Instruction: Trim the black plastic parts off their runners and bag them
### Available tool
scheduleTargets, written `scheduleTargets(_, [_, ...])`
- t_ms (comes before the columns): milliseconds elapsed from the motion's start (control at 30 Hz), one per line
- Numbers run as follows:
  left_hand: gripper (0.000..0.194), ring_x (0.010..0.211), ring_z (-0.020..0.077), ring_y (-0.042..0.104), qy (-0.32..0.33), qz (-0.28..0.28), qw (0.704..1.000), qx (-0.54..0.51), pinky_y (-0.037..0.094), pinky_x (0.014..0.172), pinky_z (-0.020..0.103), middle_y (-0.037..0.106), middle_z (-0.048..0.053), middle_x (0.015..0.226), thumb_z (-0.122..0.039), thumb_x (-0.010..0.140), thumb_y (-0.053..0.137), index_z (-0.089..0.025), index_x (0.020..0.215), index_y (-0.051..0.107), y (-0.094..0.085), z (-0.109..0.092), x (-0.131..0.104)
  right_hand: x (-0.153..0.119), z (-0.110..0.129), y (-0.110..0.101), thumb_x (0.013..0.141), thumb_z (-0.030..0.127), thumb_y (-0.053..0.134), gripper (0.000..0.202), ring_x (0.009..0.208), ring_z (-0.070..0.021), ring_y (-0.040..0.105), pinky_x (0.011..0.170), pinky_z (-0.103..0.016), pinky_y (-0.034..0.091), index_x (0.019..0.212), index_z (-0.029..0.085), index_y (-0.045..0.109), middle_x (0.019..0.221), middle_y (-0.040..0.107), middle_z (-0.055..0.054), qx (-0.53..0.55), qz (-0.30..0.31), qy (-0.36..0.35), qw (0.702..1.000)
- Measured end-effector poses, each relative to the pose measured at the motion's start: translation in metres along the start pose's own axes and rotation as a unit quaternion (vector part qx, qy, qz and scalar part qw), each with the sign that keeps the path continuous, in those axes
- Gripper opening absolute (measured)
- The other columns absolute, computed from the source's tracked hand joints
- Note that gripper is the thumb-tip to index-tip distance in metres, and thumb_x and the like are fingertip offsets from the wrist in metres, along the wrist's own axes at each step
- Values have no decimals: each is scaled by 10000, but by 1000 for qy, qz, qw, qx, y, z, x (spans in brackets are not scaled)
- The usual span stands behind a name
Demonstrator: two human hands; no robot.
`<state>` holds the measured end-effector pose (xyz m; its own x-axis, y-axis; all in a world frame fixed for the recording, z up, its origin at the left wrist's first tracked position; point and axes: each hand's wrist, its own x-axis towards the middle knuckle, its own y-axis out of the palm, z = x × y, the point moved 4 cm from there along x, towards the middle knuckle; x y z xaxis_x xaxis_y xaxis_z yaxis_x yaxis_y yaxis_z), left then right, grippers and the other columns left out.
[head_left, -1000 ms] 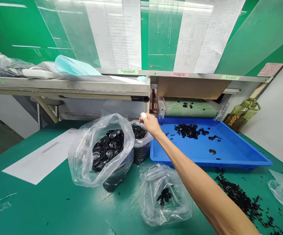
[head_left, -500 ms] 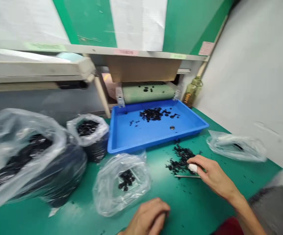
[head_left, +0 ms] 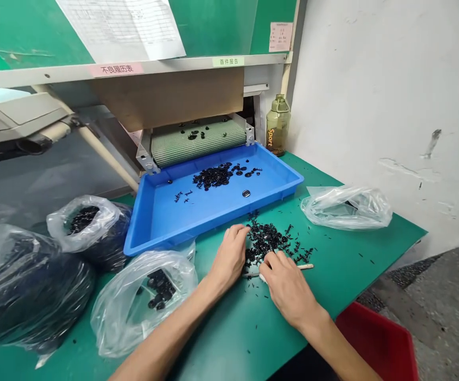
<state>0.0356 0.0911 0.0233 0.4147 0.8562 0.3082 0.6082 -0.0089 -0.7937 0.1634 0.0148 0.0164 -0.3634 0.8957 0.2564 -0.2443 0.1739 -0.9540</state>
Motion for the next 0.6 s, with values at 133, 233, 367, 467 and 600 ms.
scheduleTargets(133, [306, 1017, 242, 529, -23, 27, 999, 17, 459, 908, 412, 593, 117, 1137, -106, 906, 384, -175, 1109, 602, 12, 17, 30, -14, -7, -9, 840, -50, 393, 309, 824, -190, 507, 728, -320, 424, 927, 183, 575, 922, 561, -57, 40, -22, -6, 999])
scheduleTargets(233, [222, 957, 244, 565, -49, 34, 998, 0, 455, 899, 400, 633, 90, 990, -150, 894, 453, -183, 981, 655, 12, 24, 41, -21, -14, -18, 872, -43, 330, 436, 783, -179, 516, 684, -302, 430, 1177, 179, 549, 891, 558, -51, 76, -53, -22, 995])
scheduleTargets(367, [193, 870, 214, 596, -100, 11, 994, -47, 472, 826, 356, 654, 57, 925, -241, 911, 466, -197, 966, 646, -2, 15, 36, -22, -24, -23, 894, -28, 281, 508, 820, -180, 547, 689, -302, 452, 1303, 185, 495, 963, 572, -78, 93, -86, -15, 992])
scheduleTargets(467, [239, 696, 151, 589, -210, 31, 939, -272, 472, 648, 273, 672, 32, 844, -347, 911, 506, -181, 1033, 627, -9, 4, 8, -21, -29, -22, 941, 52, 315, 408, 788, -168, 565, 648, -282, 443, 1258, 191, 532, 964, 579, -81, 99, -94, 12, 991])
scheduleTargets(600, [320, 596, 83, 552, -355, 79, 715, -597, 424, 586, 213, 685, 47, 785, -355, 807, 703, -122, 1021, 650, 1, -6, -43, -24, -24, -21, 944, 79, 340, 358, 663, -143, 560, 580, -260, 413, 1210, 185, 555, 804, 558, -40, 108, -90, 29, 990])
